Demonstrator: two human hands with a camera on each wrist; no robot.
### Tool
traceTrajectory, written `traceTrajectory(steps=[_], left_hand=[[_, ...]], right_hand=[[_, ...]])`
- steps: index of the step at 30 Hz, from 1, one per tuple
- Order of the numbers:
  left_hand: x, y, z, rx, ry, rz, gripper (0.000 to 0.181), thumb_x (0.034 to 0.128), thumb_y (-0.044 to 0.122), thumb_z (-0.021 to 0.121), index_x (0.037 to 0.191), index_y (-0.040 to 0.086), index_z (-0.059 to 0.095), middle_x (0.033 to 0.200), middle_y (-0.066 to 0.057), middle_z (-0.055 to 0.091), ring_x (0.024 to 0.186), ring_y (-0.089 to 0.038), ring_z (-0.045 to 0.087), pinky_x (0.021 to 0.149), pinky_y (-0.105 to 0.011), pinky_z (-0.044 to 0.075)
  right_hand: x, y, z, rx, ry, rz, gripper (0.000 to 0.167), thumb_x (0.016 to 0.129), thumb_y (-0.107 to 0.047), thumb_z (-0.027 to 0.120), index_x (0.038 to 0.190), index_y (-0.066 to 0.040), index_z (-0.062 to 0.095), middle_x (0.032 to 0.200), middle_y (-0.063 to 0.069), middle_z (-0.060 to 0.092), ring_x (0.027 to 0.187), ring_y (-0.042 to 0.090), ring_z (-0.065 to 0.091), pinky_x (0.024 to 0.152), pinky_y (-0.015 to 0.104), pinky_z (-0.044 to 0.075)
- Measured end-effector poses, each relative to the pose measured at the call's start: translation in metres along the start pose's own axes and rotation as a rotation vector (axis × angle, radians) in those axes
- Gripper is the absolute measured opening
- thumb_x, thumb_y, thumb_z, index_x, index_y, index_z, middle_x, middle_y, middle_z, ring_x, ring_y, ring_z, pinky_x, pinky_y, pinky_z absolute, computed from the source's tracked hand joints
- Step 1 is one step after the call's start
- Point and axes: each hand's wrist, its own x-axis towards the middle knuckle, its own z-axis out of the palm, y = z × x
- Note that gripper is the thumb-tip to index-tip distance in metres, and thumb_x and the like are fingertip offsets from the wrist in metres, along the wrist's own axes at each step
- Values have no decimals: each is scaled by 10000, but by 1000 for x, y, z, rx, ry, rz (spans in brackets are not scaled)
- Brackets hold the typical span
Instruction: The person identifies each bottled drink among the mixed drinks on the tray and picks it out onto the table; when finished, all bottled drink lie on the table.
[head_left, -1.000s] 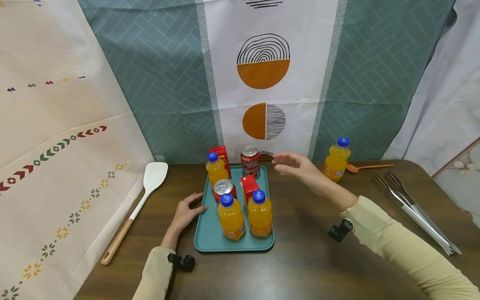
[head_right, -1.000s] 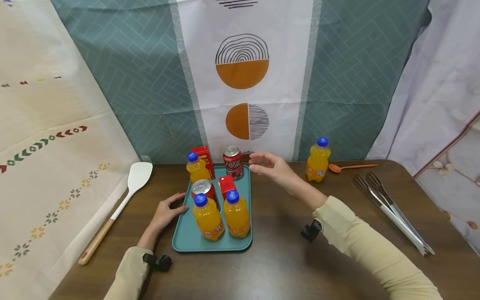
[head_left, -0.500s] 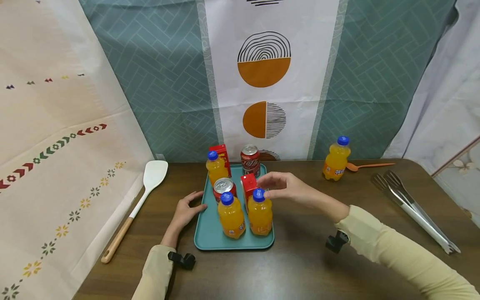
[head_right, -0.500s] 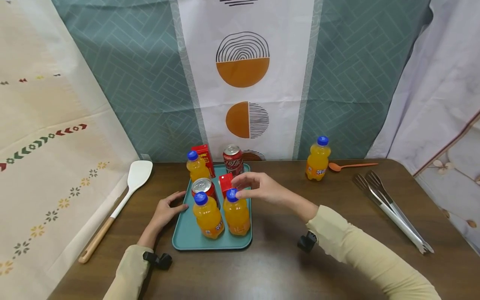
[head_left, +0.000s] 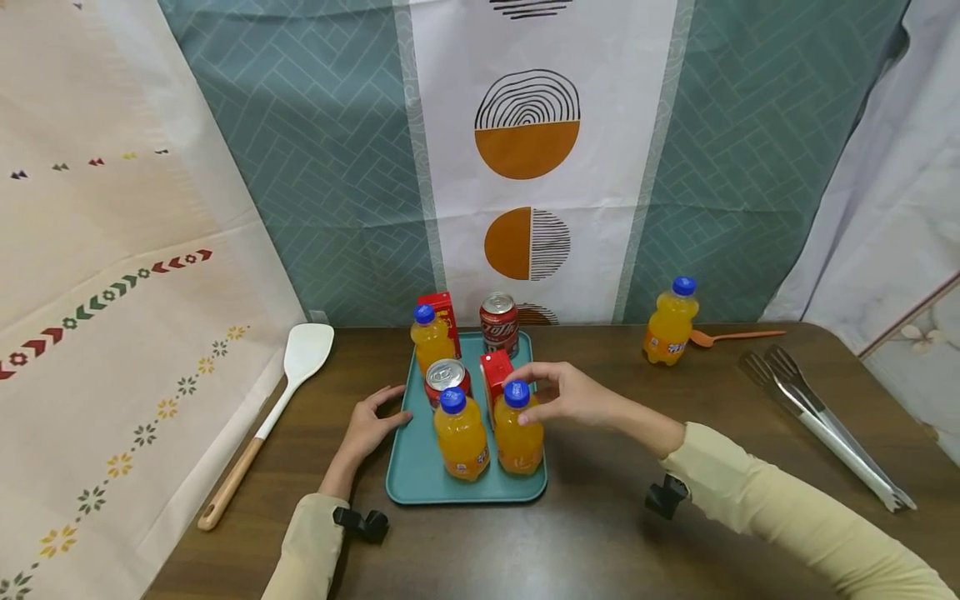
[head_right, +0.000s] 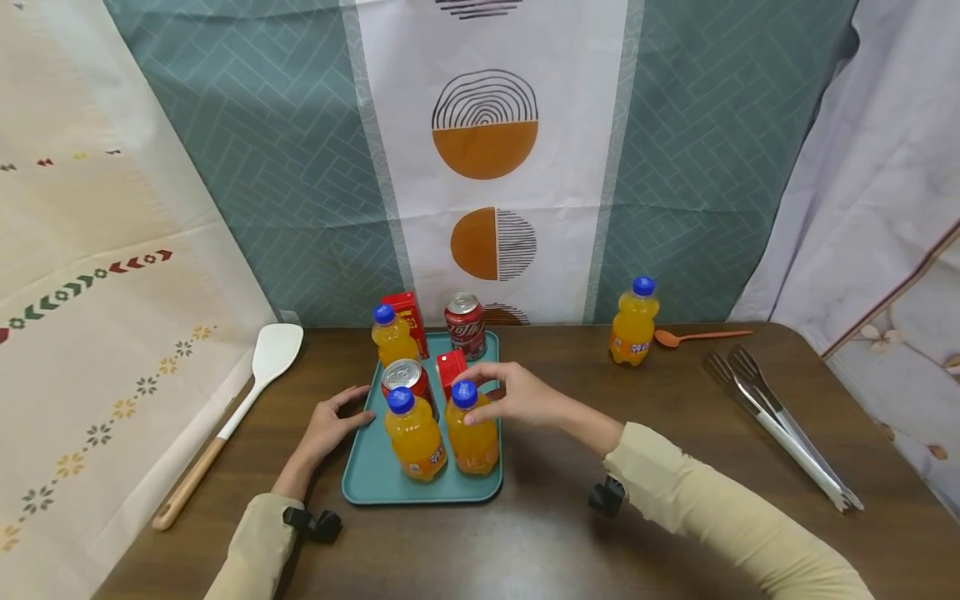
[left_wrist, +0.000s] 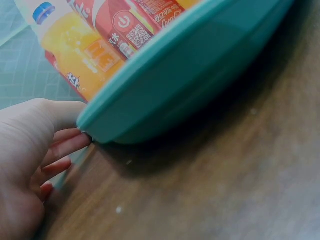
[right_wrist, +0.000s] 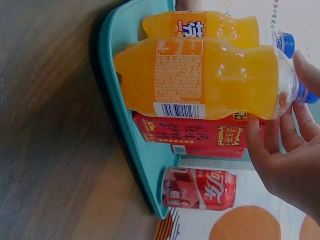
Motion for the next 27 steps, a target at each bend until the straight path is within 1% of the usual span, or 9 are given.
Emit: traceTrajectory(steps=[2, 5, 10, 17, 22, 27], left_hand=[[0, 0, 0, 2, -3, 2, 516, 834, 118, 740, 1321, 31, 597, 1455, -220, 494, 1455, -364, 326, 1209, -541, 217], [1, 1, 0, 8, -4, 9, 516, 835, 117, 739, 1322, 25, 595, 1455, -226, 491, 1452, -371, 327, 1205, -548, 220], [1, -1, 0, 17, 5, 20, 513, 831, 117, 742, 1314, 21, 600, 1441, -233, 503, 1447, -383, 332, 1201, -552, 225], [-2, -1, 0, 15, 4, 1, 514, 833, 114, 739, 1320, 31, 598, 1459, -229, 485, 1448, -371, 336, 1206, -536, 228], [-1, 0, 0, 17, 2, 3, 512, 834, 122, 739, 1320, 38, 601, 1460, -225, 487, 1451, -369, 331, 1205, -541, 227], [0, -1, 0, 15, -2, 0, 511, 833, 121, 741, 1319, 42, 603, 1466, -220, 481, 1456, -362, 326, 1207, -539, 224]], right_hand=[[1, 0, 1, 1, 15, 15, 450, 857, -190, 738, 1260, -49, 595, 1299, 167, 599, 1207, 319, 568, 1020, 483, 501], [1, 0, 2, -6, 35, 15, 422, 866, -158, 725, 1251, -41, 599, 1281, 176, 606, 1199, 323, 567, 1028, 503, 489], [-1, 2, 5, 6, 57, 12, 406, 880, -190, 713, 1244, -48, 603, 1274, 169, 612, 1177, 291, 581, 1014, 480, 502], [-2, 3, 8, 34, 72, 17, 411, 885, -187, 706, 1256, -46, 598, 1281, 173, 605, 1175, 284, 584, 1000, 454, 516], [-3, 1, 7, 26, 78, 11, 411, 879, -190, 715, 1251, -51, 607, 1275, 167, 611, 1178, 289, 583, 1009, 463, 509], [-3, -1, 7, 19, 82, 22, 400, 865, -186, 730, 1235, -76, 625, 1261, 138, 627, 1184, 290, 573, 1024, 478, 492]])
